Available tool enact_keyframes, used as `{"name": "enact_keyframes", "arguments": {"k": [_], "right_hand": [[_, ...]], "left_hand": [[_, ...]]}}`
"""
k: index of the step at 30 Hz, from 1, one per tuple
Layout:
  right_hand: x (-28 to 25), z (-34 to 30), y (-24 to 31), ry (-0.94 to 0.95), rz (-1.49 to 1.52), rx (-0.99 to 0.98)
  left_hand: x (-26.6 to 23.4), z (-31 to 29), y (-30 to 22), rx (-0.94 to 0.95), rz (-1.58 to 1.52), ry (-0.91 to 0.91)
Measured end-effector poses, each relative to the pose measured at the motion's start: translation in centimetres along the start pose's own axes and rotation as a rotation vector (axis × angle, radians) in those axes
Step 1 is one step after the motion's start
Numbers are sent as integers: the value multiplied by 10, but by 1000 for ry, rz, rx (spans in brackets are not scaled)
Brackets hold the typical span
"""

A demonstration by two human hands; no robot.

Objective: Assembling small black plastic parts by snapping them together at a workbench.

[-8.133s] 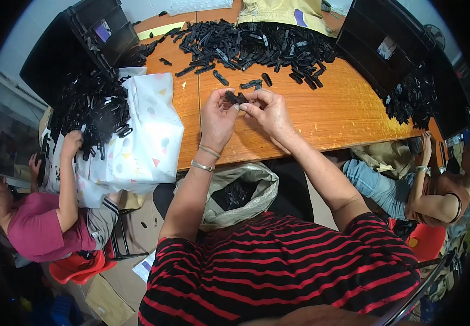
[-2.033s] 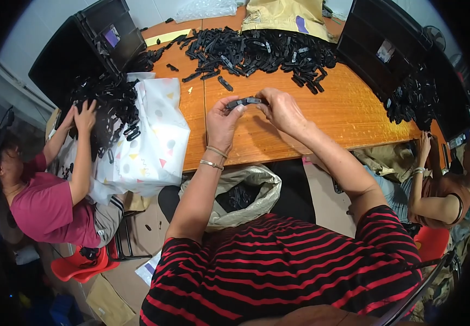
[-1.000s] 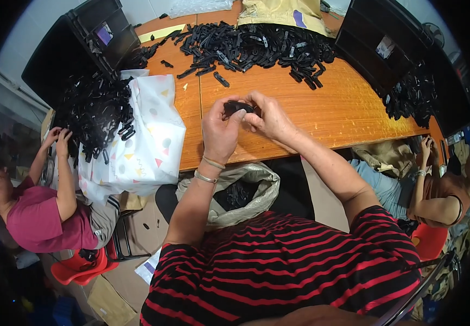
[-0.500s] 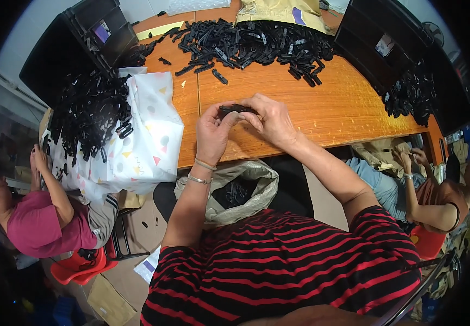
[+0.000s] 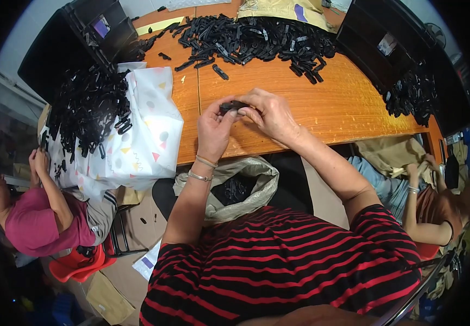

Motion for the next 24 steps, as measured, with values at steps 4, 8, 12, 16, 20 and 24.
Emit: {"name": "enact_keyframes", "arguments": {"k": [4, 8, 12, 16, 20, 24], "right_hand": [[3, 1, 0, 44, -3, -11], [4, 0, 2, 88, -49, 7], [3, -1, 6, 36, -72, 3], [5, -1, 4, 18, -19, -28], [11, -3, -6, 15, 129, 184], [34, -16, -19, 172, 486, 419]], "left_hand": [[-5, -2, 4, -10, 19, -18], [-5, -4, 4, -1, 25, -25], [-1, -8, -5, 16, 13, -36], [4, -14, -17, 98, 82, -92], [4, -17, -24, 99, 155, -135], [4, -20, -29, 124, 317, -97]]}}
Point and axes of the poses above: each hand's wrist, its own z-axis towards the middle knuckle, its own x-axis out of the palm, y = z × x, the point moved 6 cm from there along z, towards the middle knuckle, and after that the axes turned 2 degrees about -x, right-handed, at the moved point
